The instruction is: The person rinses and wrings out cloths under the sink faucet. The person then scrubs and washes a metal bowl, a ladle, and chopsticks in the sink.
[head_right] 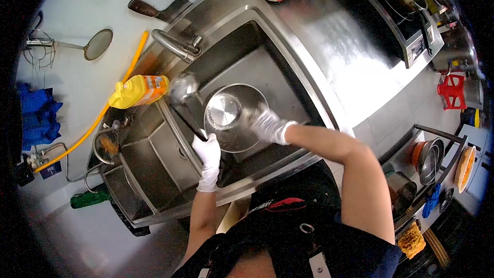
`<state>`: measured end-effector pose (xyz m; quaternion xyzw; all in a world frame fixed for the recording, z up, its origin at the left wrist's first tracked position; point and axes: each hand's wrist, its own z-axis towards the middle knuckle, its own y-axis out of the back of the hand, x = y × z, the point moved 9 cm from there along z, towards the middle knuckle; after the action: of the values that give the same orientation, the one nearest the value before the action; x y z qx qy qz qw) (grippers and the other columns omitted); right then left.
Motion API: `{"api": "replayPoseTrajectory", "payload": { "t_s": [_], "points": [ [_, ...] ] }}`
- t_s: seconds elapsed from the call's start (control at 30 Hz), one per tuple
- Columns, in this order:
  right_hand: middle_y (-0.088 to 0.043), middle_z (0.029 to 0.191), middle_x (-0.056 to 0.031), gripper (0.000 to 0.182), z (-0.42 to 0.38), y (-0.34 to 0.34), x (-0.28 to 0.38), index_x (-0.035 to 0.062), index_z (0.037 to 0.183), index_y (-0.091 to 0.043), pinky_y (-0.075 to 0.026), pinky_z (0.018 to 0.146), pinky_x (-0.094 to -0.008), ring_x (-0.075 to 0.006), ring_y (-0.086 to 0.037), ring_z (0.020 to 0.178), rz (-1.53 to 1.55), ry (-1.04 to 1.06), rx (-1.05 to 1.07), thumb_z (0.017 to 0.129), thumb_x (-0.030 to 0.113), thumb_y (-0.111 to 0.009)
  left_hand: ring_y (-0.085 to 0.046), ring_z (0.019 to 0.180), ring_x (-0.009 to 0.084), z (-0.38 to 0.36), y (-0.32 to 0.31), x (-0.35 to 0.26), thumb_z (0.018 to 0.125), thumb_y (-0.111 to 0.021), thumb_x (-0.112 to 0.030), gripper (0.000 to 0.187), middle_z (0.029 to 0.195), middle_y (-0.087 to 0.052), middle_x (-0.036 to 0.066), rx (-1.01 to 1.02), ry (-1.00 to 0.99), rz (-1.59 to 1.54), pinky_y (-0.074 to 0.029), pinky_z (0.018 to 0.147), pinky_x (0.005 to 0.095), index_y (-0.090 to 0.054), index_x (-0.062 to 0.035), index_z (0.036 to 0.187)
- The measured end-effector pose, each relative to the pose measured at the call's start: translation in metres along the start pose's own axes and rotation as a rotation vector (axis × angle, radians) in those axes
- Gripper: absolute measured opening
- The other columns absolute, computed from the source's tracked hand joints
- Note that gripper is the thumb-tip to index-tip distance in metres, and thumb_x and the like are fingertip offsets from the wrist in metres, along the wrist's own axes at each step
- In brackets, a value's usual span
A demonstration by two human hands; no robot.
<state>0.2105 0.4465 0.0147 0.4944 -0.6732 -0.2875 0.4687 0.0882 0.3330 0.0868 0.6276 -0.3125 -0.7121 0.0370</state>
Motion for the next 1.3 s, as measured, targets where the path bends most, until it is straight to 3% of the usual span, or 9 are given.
{"api": "replayPoseTrajectory", "payload": {
  "t_s": [0.1,0.3,0.37,0.53,0.7,0.83,0.97,1.1,1.3],
  "points": [
    [-0.050,0.125,-0.0174,0.042,0.000,0.010,-0.020,0.0080,0.123,-0.049,-0.020,0.107,-0.0464,-0.0374,-0.034,0.126,-0.568,0.021,-0.228,0.084,0.020,-0.040,-0.033,0.054,0.0057,-0.002,0.000,-0.004,0.068,-0.051,0.009,0.021,0.060,-0.032,-0.005,0.026,-0.059,0.051,-0.031,0.048,0.0215,-0.037,-0.0058,0.065],
    [-0.059,0.111,-0.0168,0.037,0.003,-0.015,0.027,0.0057,0.110,-0.060,-0.045,0.086,-0.0399,-0.0315,-0.055,0.105,0.739,0.003,-0.070,0.074,0.013,-0.056,-0.033,0.054,0.0056,-0.011,-0.007,-0.002,0.069,-0.052,0.009,0.020,0.060,-0.032,-0.005,0.018,-0.042,-0.019,-0.031,0.048,0.0222,-0.038,-0.0051,0.065],
    [-0.058,0.110,-0.0198,0.038,0.022,-0.040,-0.008,-0.0012,0.109,-0.059,-0.043,0.089,-0.0416,-0.0338,-0.054,0.105,-0.366,-0.146,-0.200,0.078,0.020,-0.051,-0.033,0.054,0.0057,-0.016,-0.007,0.003,0.069,-0.052,0.009,0.020,0.060,-0.033,-0.004,0.024,0.009,-0.037,-0.031,0.048,0.0223,-0.038,-0.0047,0.065],
    [-0.058,0.111,-0.0154,0.034,0.038,-0.011,-0.026,0.0009,0.106,-0.060,-0.044,0.088,-0.0393,-0.0311,-0.055,0.101,-0.264,-0.293,-0.233,0.078,0.015,-0.048,-0.035,0.054,0.0071,-0.014,-0.010,-0.028,0.069,-0.053,0.007,0.018,0.059,-0.035,-0.004,0.020,-0.066,-0.037,-0.032,0.048,0.0238,-0.039,-0.0037,0.065],
    [-0.063,0.104,-0.0116,0.027,0.009,0.003,0.059,0.0061,0.108,-0.061,-0.041,0.091,-0.0348,-0.0257,-0.056,0.102,1.607,0.042,-0.169,0.083,0.014,-0.056,-0.036,0.052,0.0080,-0.015,-0.007,-0.005,0.068,-0.054,0.007,0.019,0.056,-0.034,-0.003,-0.003,-0.090,0.012,-0.034,0.047,0.0258,-0.039,-0.0039,0.063],
    [-0.058,0.115,-0.0097,0.030,-0.034,0.009,0.002,0.0047,0.103,-0.062,-0.030,0.103,-0.0444,-0.0297,-0.044,0.120,-0.186,0.012,-0.161,0.076,0.017,-0.055,-0.036,0.052,0.0059,-0.007,0.008,0.004,0.070,-0.053,0.009,0.020,0.060,-0.035,-0.004,0.068,0.002,0.035,-0.034,0.047,0.0221,-0.039,-0.0056,0.067],
    [-0.052,0.123,-0.0131,0.039,-0.045,0.031,-0.001,0.0075,0.111,-0.059,-0.024,0.107,-0.0454,-0.0331,-0.039,0.123,-0.430,-0.117,-0.371,0.073,0.012,-0.051,-0.036,0.054,0.0053,0.000,0.006,0.001,0.070,-0.053,0.009,0.020,0.061,-0.034,-0.005,0.034,-0.055,-0.031,-0.034,0.049,0.0221,-0.040,-0.0065,0.067],
    [-0.058,0.116,-0.0111,0.047,-0.016,-0.011,0.039,0.0190,0.119,-0.057,-0.039,0.099,-0.0379,-0.0269,-0.054,0.110,0.825,-0.076,-0.076,0.075,0.005,-0.054,-0.034,0.056,0.0053,-0.006,-0.004,-0.010,0.069,-0.053,0.009,0.022,0.061,-0.033,-0.005,0.041,-0.075,-0.022,-0.033,0.051,0.0216,-0.038,-0.0070,0.067],
    [-0.062,0.091,-0.0164,0.026,0.015,0.020,-0.019,-0.0045,0.093,-0.063,-0.046,0.072,-0.0363,-0.0286,-0.059,0.086,-0.345,-0.074,-0.471,0.076,0.013,-0.052,-0.034,0.053,0.0059,-0.011,-0.010,-0.024,0.067,-0.053,0.008,0.019,0.057,-0.033,-0.004,0.108,-0.037,-0.081,-0.032,0.048,0.0229,-0.040,-0.0051,0.064]
  ]
}}
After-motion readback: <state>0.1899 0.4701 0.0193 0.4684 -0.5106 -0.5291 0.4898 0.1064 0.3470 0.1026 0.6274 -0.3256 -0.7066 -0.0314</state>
